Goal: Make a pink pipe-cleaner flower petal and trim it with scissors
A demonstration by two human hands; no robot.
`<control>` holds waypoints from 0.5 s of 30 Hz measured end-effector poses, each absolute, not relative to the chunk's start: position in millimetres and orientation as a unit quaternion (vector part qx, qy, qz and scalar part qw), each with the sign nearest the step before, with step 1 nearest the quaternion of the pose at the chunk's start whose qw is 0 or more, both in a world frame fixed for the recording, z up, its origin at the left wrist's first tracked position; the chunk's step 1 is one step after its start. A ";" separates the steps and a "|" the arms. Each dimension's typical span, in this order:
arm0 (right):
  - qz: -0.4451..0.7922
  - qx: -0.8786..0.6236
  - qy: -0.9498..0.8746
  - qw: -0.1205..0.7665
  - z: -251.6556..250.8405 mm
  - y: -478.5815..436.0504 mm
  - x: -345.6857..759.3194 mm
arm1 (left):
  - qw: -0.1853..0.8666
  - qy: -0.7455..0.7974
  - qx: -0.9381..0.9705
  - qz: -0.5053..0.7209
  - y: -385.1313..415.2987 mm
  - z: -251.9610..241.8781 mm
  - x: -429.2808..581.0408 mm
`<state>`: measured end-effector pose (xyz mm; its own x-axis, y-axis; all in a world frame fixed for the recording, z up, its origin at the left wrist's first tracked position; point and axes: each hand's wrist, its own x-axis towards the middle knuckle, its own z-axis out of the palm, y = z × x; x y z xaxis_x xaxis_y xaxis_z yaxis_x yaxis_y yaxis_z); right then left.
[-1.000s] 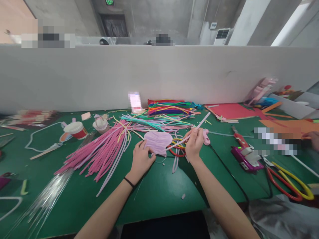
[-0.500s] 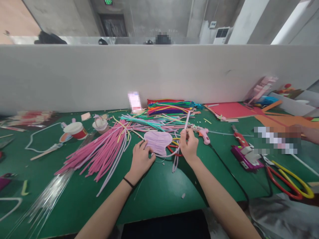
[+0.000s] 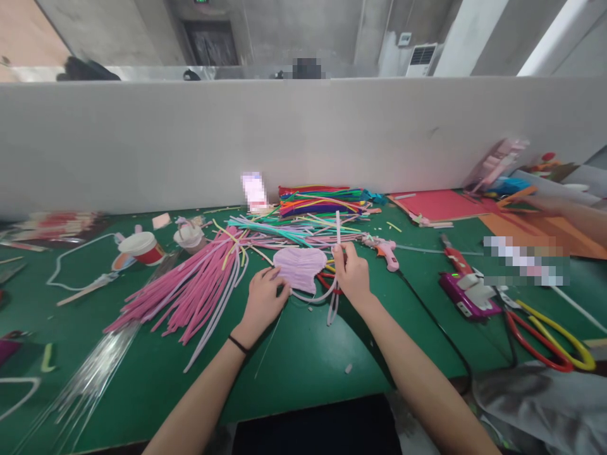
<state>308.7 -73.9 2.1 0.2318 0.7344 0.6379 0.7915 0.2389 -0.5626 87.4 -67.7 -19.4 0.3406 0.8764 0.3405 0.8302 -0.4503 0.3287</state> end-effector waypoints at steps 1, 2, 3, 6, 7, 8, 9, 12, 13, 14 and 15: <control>-0.032 -0.622 -0.615 0.484 2.8 -73.7 309.7 | 0.054 0.522 0.819 0.234 -66.6 -19.9 85.6; -0.035 -0.627 -0.610 0.483 3.3 -73.5 310.7 | 0.058 0.522 0.820 0.229 -65.6 -20.6 83.9; -0.036 -0.630 -0.606 0.484 3.7 -73.2 311.6 | 0.062 0.520 0.821 0.225 -64.7 -21.2 82.4; -0.036 -0.638 -0.596 0.486 4.0 -72.4 313.2 | 0.071 0.516 0.825 0.221 -62.9 -22.0 79.1; -0.037 -0.641 -0.593 0.487 4.0 -72.2 313.2 | 0.074 0.514 0.826 0.221 -62.5 -21.7 78.4; -0.038 -0.644 -0.589 0.487 3.9 -72.0 312.9 | 0.078 0.511 0.828 0.220 -62.1 -21.4 77.9; -0.039 -0.646 -0.586 0.488 3.8 -71.8 312.5 | 0.082 0.507 0.829 0.219 -61.6 -21.0 77.4; -0.034 -0.647 -0.584 0.490 3.7 -71.7 311.3 | 0.086 0.493 0.836 0.225 -59.5 -20.5 75.5; -0.031 -0.646 -0.584 0.490 3.8 -71.8 311.1 | 0.086 0.486 0.839 0.228 -58.7 -20.5 74.8; -0.028 -0.645 -0.585 0.491 3.8 -71.8 311.1 | 0.084 0.479 0.843 0.232 -58.0 -20.6 74.0; -0.025 -0.644 -0.586 0.491 3.9 -71.8 311.3 | 0.082 0.470 0.847 0.235 -57.5 -20.8 73.3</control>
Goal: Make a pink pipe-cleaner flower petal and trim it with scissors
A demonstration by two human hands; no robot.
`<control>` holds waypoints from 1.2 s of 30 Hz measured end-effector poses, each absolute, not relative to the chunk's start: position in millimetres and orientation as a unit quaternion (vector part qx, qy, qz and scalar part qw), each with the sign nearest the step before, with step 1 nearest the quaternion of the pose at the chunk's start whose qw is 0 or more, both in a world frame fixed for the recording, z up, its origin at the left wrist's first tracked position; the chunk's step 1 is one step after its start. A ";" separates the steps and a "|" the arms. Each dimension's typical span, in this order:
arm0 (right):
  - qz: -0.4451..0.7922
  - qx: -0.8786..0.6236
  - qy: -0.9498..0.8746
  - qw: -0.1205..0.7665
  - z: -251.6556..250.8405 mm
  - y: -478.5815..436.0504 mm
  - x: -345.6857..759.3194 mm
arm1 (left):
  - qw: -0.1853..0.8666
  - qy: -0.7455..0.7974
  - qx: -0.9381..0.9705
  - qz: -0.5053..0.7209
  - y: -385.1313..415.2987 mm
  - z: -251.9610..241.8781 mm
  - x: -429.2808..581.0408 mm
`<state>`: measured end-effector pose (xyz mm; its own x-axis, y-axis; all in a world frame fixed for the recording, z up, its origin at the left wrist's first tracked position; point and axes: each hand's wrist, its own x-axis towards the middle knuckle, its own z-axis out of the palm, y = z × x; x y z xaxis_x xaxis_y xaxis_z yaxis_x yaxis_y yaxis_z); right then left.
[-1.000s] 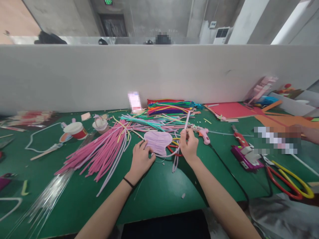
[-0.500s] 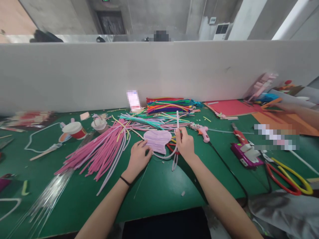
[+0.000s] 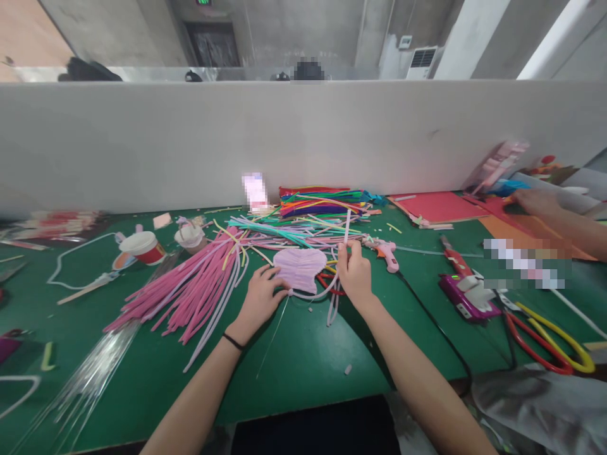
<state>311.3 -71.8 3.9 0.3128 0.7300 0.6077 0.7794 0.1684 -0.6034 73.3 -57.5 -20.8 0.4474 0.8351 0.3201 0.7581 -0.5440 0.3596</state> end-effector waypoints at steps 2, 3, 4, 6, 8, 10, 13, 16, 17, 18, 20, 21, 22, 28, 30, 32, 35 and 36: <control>-0.024 -0.644 -0.586 0.491 3.9 -71.7 311.7 | 0.076 0.454 0.855 0.237 -57.4 -20.8 72.3; -0.024 -0.643 -0.586 0.492 3.9 -71.6 311.8 | 0.072 0.448 0.859 0.237 -57.9 -20.6 72.1; -0.026 -0.643 -0.587 0.491 3.8 -71.4 311.9 | 0.069 0.443 0.862 0.237 -58.7 -20.4 72.2; -0.028 -0.644 -0.587 0.490 3.6 -71.2 312.1 | 0.064 0.436 0.867 0.234 -60.9 -19.7 73.0; -0.028 -0.647 -0.585 0.488 3.3 -71.0 312.8 | 0.059 0.436 0.868 0.230 -63.0 -18.8 74.0; -0.028 -0.652 -0.578 0.490 3.5 -70.9 314.7 | 0.054 0.438 0.868 0.229 -64.2 -18.1 74.8; -0.020 -0.648 -0.561 0.515 5.4 -70.6 320.5 | 0.062 0.434 0.867 0.237 -63.5 -17.7 75.2; 0.019 -0.620 -0.529 0.580 9.5 -70.0 326.6 | 0.084 0.429 0.864 0.250 -61.8 -17.6 75.7; 0.044 -0.602 -0.520 0.604 11.1 -69.9 327.6 | 0.090 0.429 0.862 0.255 -61.4 -17.4 75.9; 0.073 -0.583 -0.513 0.626 12.5 -70.0 328.0 | 0.094 0.429 0.860 0.258 -61.1 -17.3 76.0; 0.123 -0.544 -0.511 0.654 14.7 -70.7 326.3 | 0.096 0.431 0.858 0.262 -60.7 -17.0 75.9; 0.137 -0.529 -0.514 0.662 15.2 -71.5 324.4 | 0.094 0.432 0.858 0.261 -60.6 -17.0 75.6; 0.145 -0.516 -0.518 0.667 15.2 -72.6 322.1 | 0.089 0.434 0.859 0.258 -60.4 -17.1 75.2; 0.102 -0.478 -0.544 0.682 9.0 -80.3 312.4 | 0.057 0.439 0.858 0.260 -58.3 -23.0 73.7; 0.062 -0.473 -0.541 0.693 7.0 -81.2 313.2 | 0.056 0.437 0.857 0.268 -57.8 -26.3 74.9; 0.026 -0.468 -0.540 0.699 5.8 -80.9 314.9 | 0.058 0.434 0.856 0.275 -57.6 -29.3 76.3; -0.008 -0.466 -0.554 0.690 4.9 -79.5 317.5 | 0.061 0.434 0.854 0.280 -57.3 -31.5 77.6; -0.014 -0.467 -0.557 0.686 4.7 -79.0 318.2 | 0.062 0.435 0.854 0.280 -57.1 -31.8 77.7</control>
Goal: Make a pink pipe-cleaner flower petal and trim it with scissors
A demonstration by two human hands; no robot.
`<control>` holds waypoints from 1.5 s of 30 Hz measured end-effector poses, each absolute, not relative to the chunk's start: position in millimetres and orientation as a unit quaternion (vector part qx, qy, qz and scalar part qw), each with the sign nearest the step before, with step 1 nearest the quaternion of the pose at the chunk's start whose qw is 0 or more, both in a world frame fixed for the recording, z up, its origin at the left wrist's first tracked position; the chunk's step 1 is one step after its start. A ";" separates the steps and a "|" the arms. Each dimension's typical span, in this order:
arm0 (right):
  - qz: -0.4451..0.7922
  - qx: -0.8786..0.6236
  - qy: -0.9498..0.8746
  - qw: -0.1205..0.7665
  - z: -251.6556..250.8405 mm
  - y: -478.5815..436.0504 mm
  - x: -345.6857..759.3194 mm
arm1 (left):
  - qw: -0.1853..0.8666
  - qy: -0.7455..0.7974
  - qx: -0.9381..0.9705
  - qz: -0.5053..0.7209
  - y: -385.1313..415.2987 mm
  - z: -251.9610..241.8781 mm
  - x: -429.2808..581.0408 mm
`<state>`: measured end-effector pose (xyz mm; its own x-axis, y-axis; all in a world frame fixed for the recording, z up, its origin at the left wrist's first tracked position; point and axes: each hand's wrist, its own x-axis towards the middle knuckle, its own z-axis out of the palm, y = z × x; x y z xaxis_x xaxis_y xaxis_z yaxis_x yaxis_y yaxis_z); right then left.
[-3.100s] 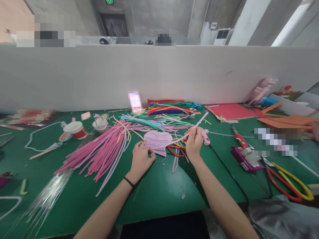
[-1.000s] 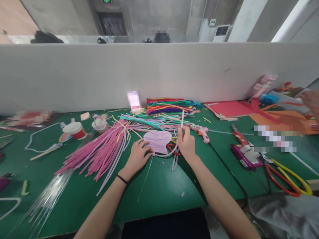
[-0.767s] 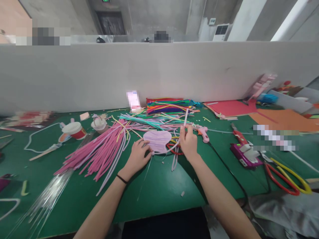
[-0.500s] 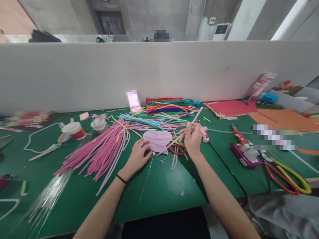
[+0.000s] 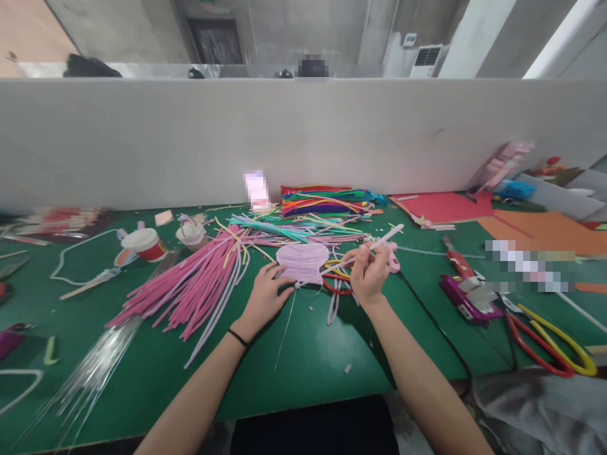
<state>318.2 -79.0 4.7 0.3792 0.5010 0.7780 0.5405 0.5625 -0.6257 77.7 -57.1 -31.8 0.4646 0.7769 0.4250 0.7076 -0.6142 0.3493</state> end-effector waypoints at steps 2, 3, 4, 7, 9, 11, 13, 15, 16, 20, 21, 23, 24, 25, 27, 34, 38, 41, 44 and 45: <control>-0.023 -0.470 -0.558 0.684 4.0 -78.4 319.5 | 0.065 0.435 0.854 0.279 -56.4 -32.0 77.3; -0.027 -0.470 -0.557 0.684 3.6 -78.3 320.0 | 0.067 0.436 0.853 0.278 -56.1 -32.3 77.0; -0.032 -0.471 -0.557 0.683 3.0 -78.5 320.5 | 0.069 0.437 0.853 0.278 -55.7 -32.6 76.7; -0.053 -0.482 -0.577 0.658 0.9 -79.6 320.5 | 0.075 0.436 0.851 0.284 -54.9 -34.4 76.9; -0.063 -0.497 -0.601 0.624 -1.2 -80.0 319.0 | 0.075 0.436 0.849 0.290 -54.9 -35.5 77.8; -0.059 -0.507 -0.632 0.584 -3.3 -79.6 316.5 | 0.075 0.437 0.847 0.293 -55.3 -35.7 78.8; -0.045 -0.515 -0.661 0.544 -5.0 -78.3 313.7 | 0.074 0.436 0.848 0.293 -55.7 -35.1 79.6; -0.026 -0.525 -0.678 0.514 -6.1 -76.9 311.5 | 0.073 0.435 0.849 0.291 -56.0 -33.9 79.8; -0.018 -0.532 -0.680 0.505 -6.3 -76.2 310.8 | 0.072 0.434 0.850 0.290 -56.0 -33.2 79.6; 0.010 -0.545 -0.674 0.499 -5.2 -75.7 309.9 | 0.061 0.442 0.850 0.281 -55.5 -31.4 77.9; 0.024 -0.544 -0.670 0.504 -4.5 -76.0 309.6 | 0.054 0.448 0.849 0.276 -55.4 -31.2 77.2; 0.070 -0.540 -0.661 0.517 -2.6 -76.6 308.6 | 0.038 0.463 0.846 0.260 -55.1 -30.5 75.5; 0.103 -0.535 -0.655 0.525 -1.4 -76.9 307.9 | 0.029 0.467 0.847 0.251 -55.0 -29.9 74.6; 0.140 -0.528 -0.646 0.533 -0.3 -76.9 307.0 | 0.020 0.467 0.850 0.243 -54.9 -29.0 73.7; 0.210 -0.514 -0.627 0.547 1.7 -76.6 305.4 | 0.002 0.452 0.861 0.235 -54.3 -26.4 71.7; 0.315 -0.485 -0.631 0.517 -0.6 -71.8 304.4 | 0.017 0.394 0.900 0.183 -47.9 -19.8 61.5; 0.342 -0.477 -0.671 0.453 -6.1 -69.8 302.3 | 0.052 0.409 0.886 0.211 -46.1 -19.7 57.1; 0.380 -0.467 -0.683 0.414 -10.8 -68.4 299.4 | 0.117 0.432 0.851 0.275 -44.8 -18.1 56.4; 0.424 -0.458 -0.671 0.401 -13.5 -67.5 296.6 | 0.206 0.462 0.788 0.350 -42.1 -18.4 57.1; 0.437 -0.452 -0.666 0.401 -13.9 -67.5 295.9 | 0.239 0.468 0.766 0.371 -40.8 -19.5 57.3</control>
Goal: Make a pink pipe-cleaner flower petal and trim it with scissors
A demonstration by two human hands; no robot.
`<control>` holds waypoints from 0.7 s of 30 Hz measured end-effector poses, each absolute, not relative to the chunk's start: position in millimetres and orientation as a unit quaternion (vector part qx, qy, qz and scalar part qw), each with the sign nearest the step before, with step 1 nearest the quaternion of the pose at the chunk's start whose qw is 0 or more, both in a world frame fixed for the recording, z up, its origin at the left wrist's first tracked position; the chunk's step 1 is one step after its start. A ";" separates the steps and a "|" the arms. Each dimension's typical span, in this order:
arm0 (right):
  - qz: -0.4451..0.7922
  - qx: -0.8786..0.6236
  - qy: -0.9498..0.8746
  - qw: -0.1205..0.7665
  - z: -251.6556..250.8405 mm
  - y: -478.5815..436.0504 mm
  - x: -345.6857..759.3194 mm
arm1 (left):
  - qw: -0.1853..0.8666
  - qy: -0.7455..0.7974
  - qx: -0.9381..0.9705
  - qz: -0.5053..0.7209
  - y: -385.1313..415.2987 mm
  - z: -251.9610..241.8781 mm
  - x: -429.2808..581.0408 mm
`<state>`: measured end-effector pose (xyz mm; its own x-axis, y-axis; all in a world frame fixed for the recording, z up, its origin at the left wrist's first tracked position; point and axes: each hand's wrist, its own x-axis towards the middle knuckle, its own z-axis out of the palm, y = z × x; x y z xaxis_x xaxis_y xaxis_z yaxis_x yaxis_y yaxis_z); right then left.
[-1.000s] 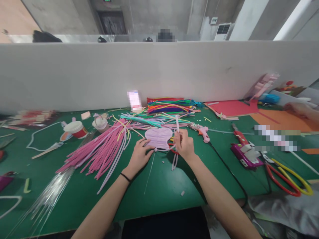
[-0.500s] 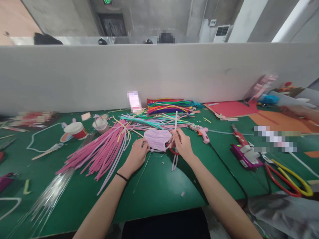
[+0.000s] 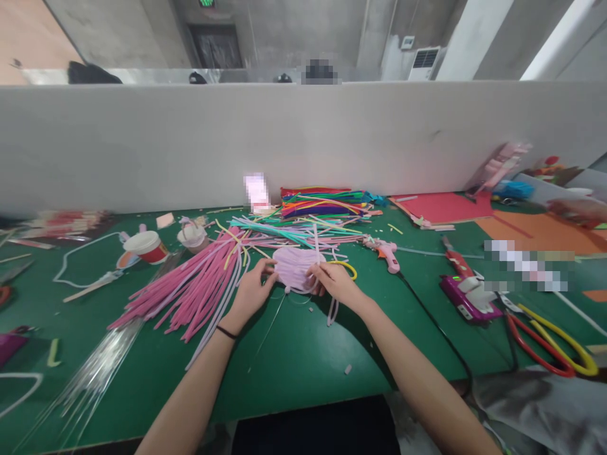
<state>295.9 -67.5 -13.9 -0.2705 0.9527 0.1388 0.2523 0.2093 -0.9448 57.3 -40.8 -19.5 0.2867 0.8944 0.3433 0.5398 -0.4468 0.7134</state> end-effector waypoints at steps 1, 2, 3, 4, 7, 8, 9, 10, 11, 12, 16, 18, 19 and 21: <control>0.448 -0.446 -0.663 0.401 -14.2 -67.6 295.3 | 0.271 0.473 0.743 0.389 -39.3 -21.0 57.5; 0.453 -0.440 -0.663 0.402 -14.4 -67.8 295.0 | 0.299 0.476 0.721 0.405 -37.7 -22.9 57.6; 0.454 -0.436 -0.665 0.401 -14.8 -68.0 294.7 | 0.322 0.479 0.702 0.417 -36.2 -24.9 57.5; 0.450 -0.434 -0.672 0.398 -15.3 -68.1 294.6 | 0.340 0.483 0.686 0.424 -34.7 -26.7 57.5; 0.399 -0.442 -0.705 0.384 -16.8 -67.8 294.4 | 0.381 0.491 0.662 0.419 -32.3 -29.4 57.2; 0.369 -0.447 -0.721 0.380 -16.9 -67.5 294.3 | 0.389 0.492 0.661 0.412 -32.3 -28.8 57.1; 0.337 -0.451 -0.736 0.376 -16.8 -67.2 294.2 | 0.393 0.493 0.663 0.405 -32.8 -27.5 56.8; 0.307 -0.453 -0.750 0.372 -16.4 -67.0 294.1 | 0.388 0.495 0.667 0.399 -33.6 -25.4 56.4; 0.284 -0.453 -0.762 0.366 -15.7 -66.9 294.0 | 0.374 0.498 0.675 0.395 -34.5 -23.0 55.5; 0.271 -0.453 -0.770 0.358 -15.0 -67.0 293.8 | 0.349 0.503 0.688 0.390 -35.4 -20.3 54.1; 0.270 -0.449 -0.782 0.337 -13.3 -68.7 293.3 | 0.197 0.528 0.739 0.369 -35.6 -11.8 41.9; 0.274 -0.439 -0.785 0.339 -13.7 -70.1 293.0 | 0.129 0.558 0.741 0.351 -33.7 -9.8 34.2; 0.272 -0.432 -0.790 0.339 -13.9 -70.9 292.9 | 0.111 0.577 0.738 0.333 -32.8 -8.9 31.0; 0.251 -0.421 -0.805 0.334 -13.9 -73.1 292.7 | 0.124 0.611 0.730 0.281 -32.2 -6.9 26.9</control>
<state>292.7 -73.1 -13.9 -0.4220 0.8459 0.3262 0.5105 0.5190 -0.6856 26.9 -32.2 -6.9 0.0964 0.9610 0.2591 0.8222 -0.2236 0.5235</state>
